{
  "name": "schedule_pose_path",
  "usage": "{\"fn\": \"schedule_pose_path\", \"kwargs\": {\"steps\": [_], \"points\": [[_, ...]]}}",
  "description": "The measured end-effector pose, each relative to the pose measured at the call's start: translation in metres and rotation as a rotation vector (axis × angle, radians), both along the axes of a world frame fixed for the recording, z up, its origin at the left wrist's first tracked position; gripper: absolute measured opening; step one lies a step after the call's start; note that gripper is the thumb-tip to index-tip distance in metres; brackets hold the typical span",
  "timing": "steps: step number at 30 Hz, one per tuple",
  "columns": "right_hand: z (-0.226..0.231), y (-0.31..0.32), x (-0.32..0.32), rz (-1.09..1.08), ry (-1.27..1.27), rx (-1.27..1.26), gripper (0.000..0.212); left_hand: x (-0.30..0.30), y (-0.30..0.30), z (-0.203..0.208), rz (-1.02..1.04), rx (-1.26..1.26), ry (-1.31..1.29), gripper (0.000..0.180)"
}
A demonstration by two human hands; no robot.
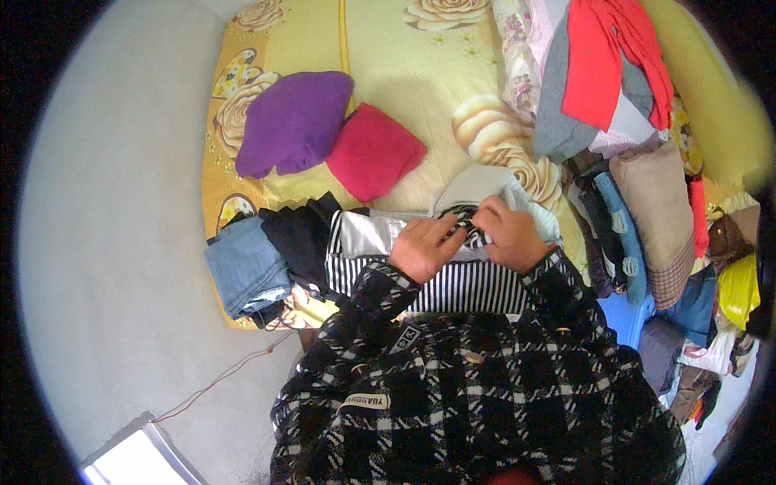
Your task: The person folds multiple garments on a bed, including a purple top, black pants, denim shorts, a plaid skirt, and a striped hoodie. Each item is smoothed, folded, and placed in a growing stack on the bed.
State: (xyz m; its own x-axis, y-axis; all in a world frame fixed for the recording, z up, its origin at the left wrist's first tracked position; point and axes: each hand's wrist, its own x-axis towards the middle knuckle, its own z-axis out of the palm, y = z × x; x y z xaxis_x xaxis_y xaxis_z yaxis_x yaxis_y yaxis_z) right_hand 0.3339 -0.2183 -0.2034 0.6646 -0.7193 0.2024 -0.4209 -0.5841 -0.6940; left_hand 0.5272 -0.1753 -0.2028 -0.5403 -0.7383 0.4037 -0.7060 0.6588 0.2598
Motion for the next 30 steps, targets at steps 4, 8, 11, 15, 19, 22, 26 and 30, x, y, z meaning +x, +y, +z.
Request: {"fn": "schedule_pose_path", "kwargs": {"steps": [4, 8, 11, 15, 19, 22, 26, 30], "points": [[-0.004, 0.003, -0.004, -0.114, -0.179, -0.111, 0.021, 0.008, 0.001, -0.008, 0.091, 0.081, 0.103, 0.032], [-0.008, 0.008, -0.002, -0.099, -0.219, -0.255, 0.018, 0.009, -0.002, -0.01, 0.353, 0.141, 0.268, 0.039], [-0.011, 0.009, 0.003, -0.089, -0.155, -0.281, 0.015, 0.005, -0.005, -0.005, 0.477, 0.145, 0.481, 0.051], [-0.015, 0.004, 0.008, -0.16, -0.134, -0.263, 0.006, 0.0, 0.001, 0.002, 0.536, 0.261, 0.607, 0.056], [-0.016, 0.0, 0.008, -0.174, -0.298, -0.412, 0.008, 0.002, 0.012, 0.003, 0.602, 0.412, 0.251, 0.045], [-0.015, -0.002, 0.005, -0.186, -0.347, -0.422, 0.011, 0.008, 0.01, 0.009, 0.307, 0.485, 0.127, 0.037], [-0.007, -0.006, -0.001, -0.077, -0.153, -0.381, 0.012, 0.027, 0.005, 0.041, 0.205, 0.285, 0.278, 0.041], [0.0, -0.007, 0.001, 0.053, -0.165, -0.537, 0.011, 0.027, -0.006, 0.062, 0.391, 0.156, 0.381, 0.024]]}}
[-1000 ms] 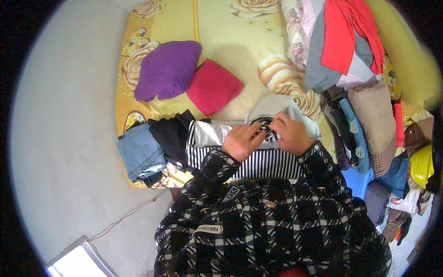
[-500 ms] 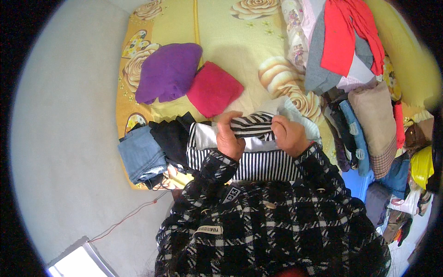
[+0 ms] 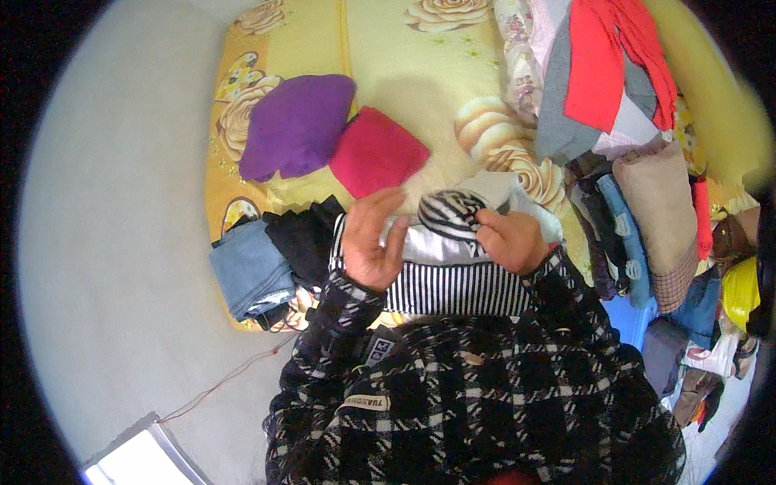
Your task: The person folds multiple garments on a bed, including a purple top, black pants, denim shorts, a plaid skirt, and a striped hoodie. Each item is smoothed, folded, and placed in a growing stack on the bed.
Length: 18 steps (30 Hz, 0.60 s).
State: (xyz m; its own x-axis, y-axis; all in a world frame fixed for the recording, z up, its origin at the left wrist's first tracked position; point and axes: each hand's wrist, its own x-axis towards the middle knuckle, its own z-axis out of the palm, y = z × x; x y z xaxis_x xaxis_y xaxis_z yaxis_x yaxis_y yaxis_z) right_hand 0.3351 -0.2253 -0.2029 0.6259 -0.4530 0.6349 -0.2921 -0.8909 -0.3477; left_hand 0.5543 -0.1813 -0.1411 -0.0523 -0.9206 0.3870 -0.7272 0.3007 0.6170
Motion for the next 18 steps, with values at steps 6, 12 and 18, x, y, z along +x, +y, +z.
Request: {"fn": "schedule_pose_path", "kwargs": {"steps": [6, 12, 18], "points": [[-0.005, 0.009, 0.005, 0.062, -0.019, -0.089, 0.012, -0.013, -0.006, -0.022, -0.278, 0.219, -0.11, 0.024], [-0.02, 0.013, 0.003, -0.027, -0.08, 0.083, 0.009, -0.012, -0.002, -0.031, -0.267, 0.111, -0.222, 0.022], [-0.026, 0.008, -0.001, -0.118, 0.083, 0.247, 0.01, -0.017, 0.002, -0.023, -0.229, -0.106, -0.229, 0.027]]}}
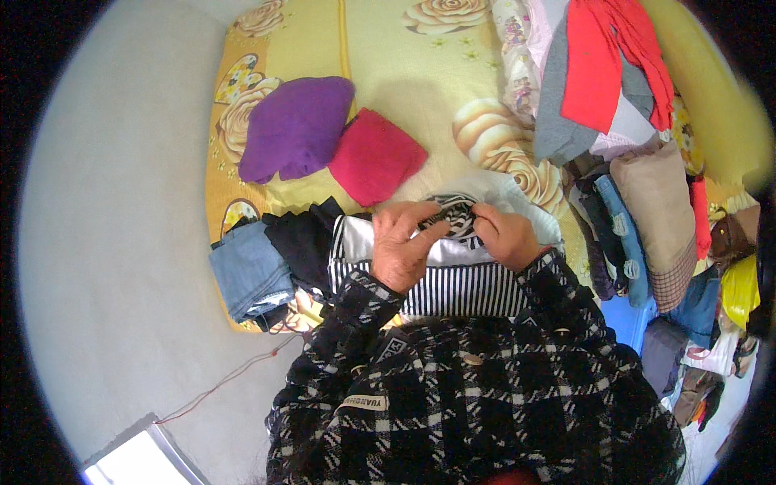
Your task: The person folds multiple garments on a bed, including a purple top, black pants, denim shorts, a plaid skirt, and a striped hoodie. Each item is smoothed, folded, and placed in a growing stack on the bed.
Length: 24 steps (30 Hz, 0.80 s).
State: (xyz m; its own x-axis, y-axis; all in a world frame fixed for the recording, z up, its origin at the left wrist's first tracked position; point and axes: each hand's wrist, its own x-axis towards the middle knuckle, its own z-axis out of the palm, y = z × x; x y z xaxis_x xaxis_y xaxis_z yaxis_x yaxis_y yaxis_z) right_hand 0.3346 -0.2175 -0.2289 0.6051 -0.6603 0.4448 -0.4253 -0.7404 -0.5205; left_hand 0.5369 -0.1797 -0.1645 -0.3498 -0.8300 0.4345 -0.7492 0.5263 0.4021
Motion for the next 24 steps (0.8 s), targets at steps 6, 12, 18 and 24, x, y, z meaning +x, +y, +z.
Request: {"fn": "schedule_pose_path", "kwargs": {"steps": [6, 12, 18, 24], "points": [[-0.002, 0.0, -0.003, -0.146, -0.137, 0.21, 0.011, 0.006, 0.008, -0.004, -0.107, 0.379, 0.253, 0.017], [-0.002, 0.005, 0.003, -0.126, -0.244, 0.21, 0.017, 0.008, 0.007, -0.005, -0.096, 0.483, 0.062, 0.023], [-0.009, 0.002, 0.003, -0.14, -0.081, 0.082, 0.008, 0.01, -0.007, -0.008, -0.184, 0.588, 0.281, 0.012], [-0.005, 0.001, -0.009, 0.024, 0.023, 0.324, 0.022, 0.016, -0.009, -0.026, 0.147, 0.241, 0.288, 0.018]]}}
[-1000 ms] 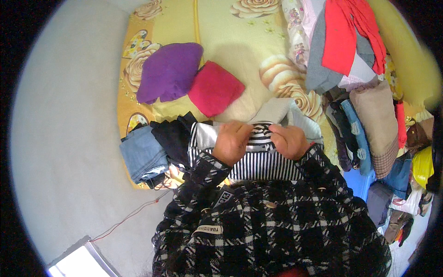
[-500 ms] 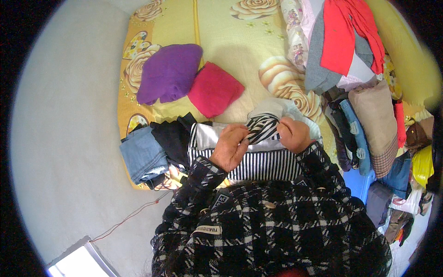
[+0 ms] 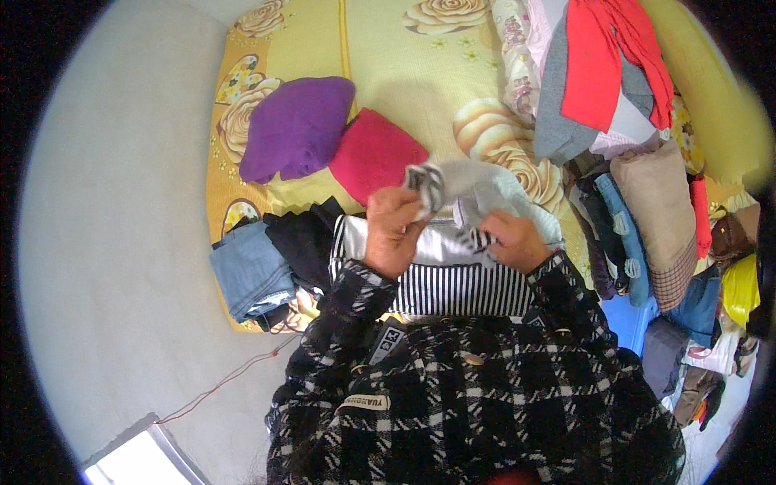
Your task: The person folds multiple garments on a bed, including a purple top, black pants, denim shorts, a plaid skirt, and a striped hoodie. Each item is smoothed, folded, and placed in a growing stack on the bed.
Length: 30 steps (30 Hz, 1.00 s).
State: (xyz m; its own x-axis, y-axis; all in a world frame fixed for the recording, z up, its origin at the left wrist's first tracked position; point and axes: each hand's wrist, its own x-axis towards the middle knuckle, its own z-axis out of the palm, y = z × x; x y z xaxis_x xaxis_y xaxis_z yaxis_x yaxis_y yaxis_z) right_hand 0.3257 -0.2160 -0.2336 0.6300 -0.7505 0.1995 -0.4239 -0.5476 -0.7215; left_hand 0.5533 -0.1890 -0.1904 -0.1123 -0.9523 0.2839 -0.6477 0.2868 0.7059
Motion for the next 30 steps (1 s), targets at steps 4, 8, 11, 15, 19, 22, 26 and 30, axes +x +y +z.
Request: {"fn": "schedule_pose_path", "kwargs": {"steps": [4, 8, 11, 15, 19, 22, 26, 30], "points": [[0.013, 0.008, 0.007, 0.256, -0.269, 0.215, 0.028, -0.006, 0.003, -0.019, 0.072, 0.275, 0.389, 0.02], [0.027, 0.007, 0.013, 0.041, -0.341, 0.406, 0.023, -0.016, 0.014, -0.028, -0.071, 0.31, 0.567, 0.027], [0.034, 0.002, 0.014, 0.028, -0.433, 0.365, 0.024, -0.013, 0.017, -0.021, -0.188, 0.121, 0.307, 0.031], [0.041, -0.004, 0.011, 0.144, -0.347, 0.192, 0.029, -0.013, 0.017, -0.004, -0.375, 0.007, -0.246, 0.028], [0.04, -0.003, 0.009, 0.3, 0.093, 0.266, 0.023, -0.022, 0.018, 0.008, -0.481, -0.099, -0.398, 0.025], [0.036, 0.0, 0.009, 0.308, 0.259, 0.189, 0.014, -0.025, 0.02, 0.012, -0.497, -0.136, -0.403, 0.025], [0.032, 0.006, 0.006, 0.184, 0.24, -0.069, 0.01, -0.023, 0.023, 0.006, -0.561, -0.14, -0.43, 0.017], [0.032, 0.01, 0.0, 0.038, 0.07, -0.325, 0.011, -0.019, 0.024, -0.008, -0.41, -0.082, -0.481, 0.008]]}}
